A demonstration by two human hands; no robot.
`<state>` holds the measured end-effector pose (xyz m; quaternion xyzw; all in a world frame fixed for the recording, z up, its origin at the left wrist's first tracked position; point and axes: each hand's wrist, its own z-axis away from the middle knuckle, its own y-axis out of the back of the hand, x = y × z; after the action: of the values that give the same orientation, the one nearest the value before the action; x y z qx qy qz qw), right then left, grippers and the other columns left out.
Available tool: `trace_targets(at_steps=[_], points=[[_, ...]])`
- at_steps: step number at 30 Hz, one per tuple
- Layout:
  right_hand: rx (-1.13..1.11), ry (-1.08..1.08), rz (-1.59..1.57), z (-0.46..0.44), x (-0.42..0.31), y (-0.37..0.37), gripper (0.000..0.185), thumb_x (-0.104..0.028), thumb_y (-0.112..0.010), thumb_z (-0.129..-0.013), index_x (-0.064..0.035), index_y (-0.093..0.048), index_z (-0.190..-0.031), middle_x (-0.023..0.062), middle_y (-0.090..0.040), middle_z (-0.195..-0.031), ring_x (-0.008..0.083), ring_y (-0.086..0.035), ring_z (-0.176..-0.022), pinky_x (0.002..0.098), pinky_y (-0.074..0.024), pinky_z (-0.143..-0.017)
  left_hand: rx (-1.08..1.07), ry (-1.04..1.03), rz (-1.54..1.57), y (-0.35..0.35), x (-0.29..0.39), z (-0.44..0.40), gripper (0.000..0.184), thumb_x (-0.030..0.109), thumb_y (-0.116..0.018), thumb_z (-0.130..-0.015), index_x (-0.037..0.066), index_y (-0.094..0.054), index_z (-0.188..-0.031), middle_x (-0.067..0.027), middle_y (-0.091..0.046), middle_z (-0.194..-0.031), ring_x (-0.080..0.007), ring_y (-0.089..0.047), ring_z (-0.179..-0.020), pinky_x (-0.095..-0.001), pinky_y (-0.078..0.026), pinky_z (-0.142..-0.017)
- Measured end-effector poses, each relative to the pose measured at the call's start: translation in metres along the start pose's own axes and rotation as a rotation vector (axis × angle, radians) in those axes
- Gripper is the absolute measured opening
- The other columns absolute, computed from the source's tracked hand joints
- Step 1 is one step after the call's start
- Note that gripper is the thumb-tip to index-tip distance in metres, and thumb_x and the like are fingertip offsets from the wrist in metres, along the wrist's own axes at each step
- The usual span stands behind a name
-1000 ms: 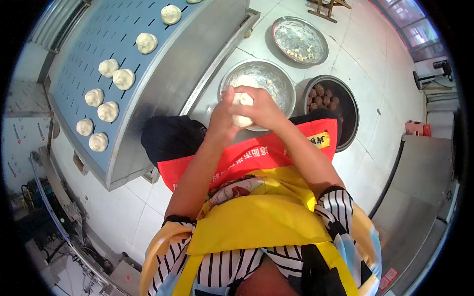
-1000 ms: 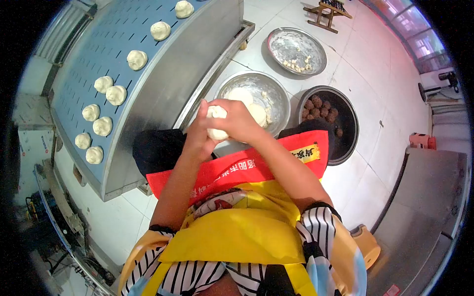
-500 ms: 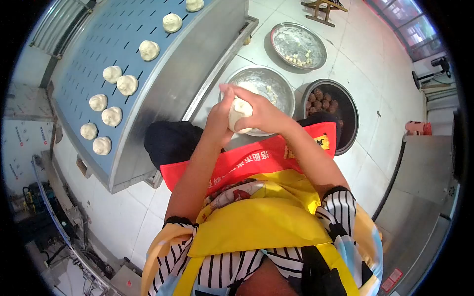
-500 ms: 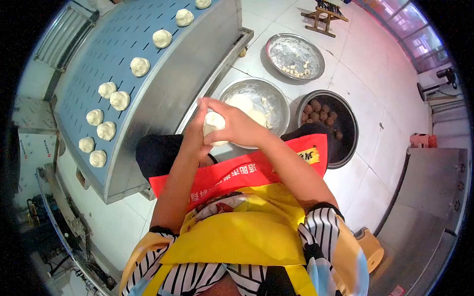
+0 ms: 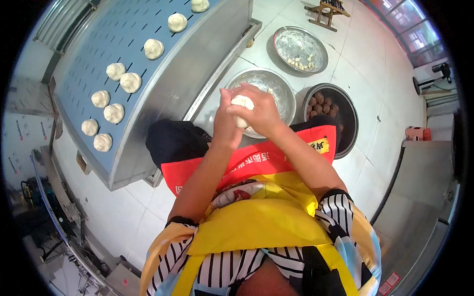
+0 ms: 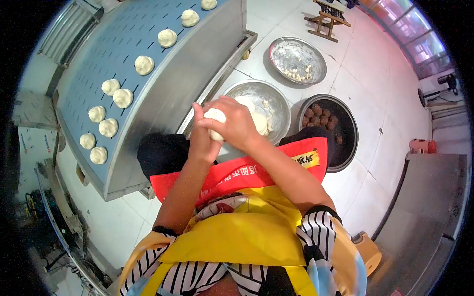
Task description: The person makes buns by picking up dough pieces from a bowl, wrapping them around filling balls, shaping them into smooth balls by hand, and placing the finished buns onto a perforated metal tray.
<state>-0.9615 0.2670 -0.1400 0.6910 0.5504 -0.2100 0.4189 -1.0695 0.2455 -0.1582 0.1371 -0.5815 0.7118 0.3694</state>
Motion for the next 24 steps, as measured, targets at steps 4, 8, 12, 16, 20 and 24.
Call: trace_targets(at_steps=[4,8,12,16,20,24], points=[[-0.328,-0.367,-0.238,-0.008,-0.018,0.018,0.034,-0.025,-0.071,-0.076,-0.0029,-0.067,-0.101,0.0081,-0.068,-0.087,0.0156,-0.063,-0.081,0.0283,-0.0495,-0.078,-0.036,0.169,-0.122,0.008,0.014,0.005,0.059,0.057,-0.035,-0.094,0.007,-0.047,-0.122,-0.0092,-0.056,-0.116,-0.0217,-0.058,-0.107,-0.0368,-0.048,-0.09],[-0.338,-0.41,-0.022,-0.007,-0.017,0.014,0.035,-0.024,-0.071,-0.076,-0.0042,-0.067,-0.104,0.0088,-0.067,-0.093,0.0161,-0.062,-0.085,0.0289,-0.0492,-0.078,0.009,-0.015,-0.064,0.008,-0.001,-0.003,0.058,0.056,-0.037,-0.094,0.008,-0.046,-0.125,-0.0107,-0.055,-0.117,-0.0239,-0.058,-0.106,-0.0393,-0.05,-0.087],[-0.204,-0.308,-0.219,-0.006,-0.014,0.001,0.034,-0.027,-0.07,-0.076,-0.0041,-0.067,-0.102,0.0097,-0.067,-0.094,0.0159,-0.062,-0.086,0.0298,-0.0487,-0.079,0.039,0.06,-0.092,-0.001,0.016,0.005,0.057,0.055,-0.038,-0.094,0.007,-0.046,-0.125,-0.0103,-0.057,-0.114,-0.0226,-0.059,-0.105,-0.0391,-0.05,-0.086],[-0.484,-0.441,-0.263,-0.012,-0.019,0.02,0.033,-0.028,-0.069,-0.079,-0.0038,-0.067,-0.101,0.0102,-0.067,-0.091,0.0163,-0.062,-0.084,0.0301,-0.0483,-0.081,-0.111,0.217,-0.186,0.02,0.024,0.005,0.059,0.055,-0.04,-0.093,0.005,-0.046,-0.125,-0.0095,-0.056,-0.116,-0.0214,-0.057,-0.108,-0.0373,-0.049,-0.089],[-0.341,-0.333,-0.07,-0.012,-0.014,0.011,0.034,-0.028,-0.069,-0.079,-0.0019,-0.067,-0.102,0.0095,-0.067,-0.094,0.0149,-0.062,-0.089,0.0296,-0.0482,-0.082,0.014,0.083,0.04,0.008,0.01,0.004,0.054,0.046,-0.048,-0.094,0.004,-0.042,-0.127,-0.0114,-0.053,-0.118,-0.0232,-0.057,-0.107,-0.0382,-0.05,-0.087],[-0.476,-0.499,-0.329,-0.019,-0.018,0.02,0.034,-0.031,-0.068,-0.081,-0.0014,-0.068,-0.097,0.0117,-0.067,-0.09,0.0152,-0.062,-0.091,0.0313,-0.0483,-0.082,-0.031,0.191,-0.065,0.013,0.022,0.006,0.053,0.047,-0.049,-0.093,0.006,-0.042,-0.127,-0.0124,-0.053,-0.116,-0.0234,-0.058,-0.104,-0.038,-0.052,-0.084]])
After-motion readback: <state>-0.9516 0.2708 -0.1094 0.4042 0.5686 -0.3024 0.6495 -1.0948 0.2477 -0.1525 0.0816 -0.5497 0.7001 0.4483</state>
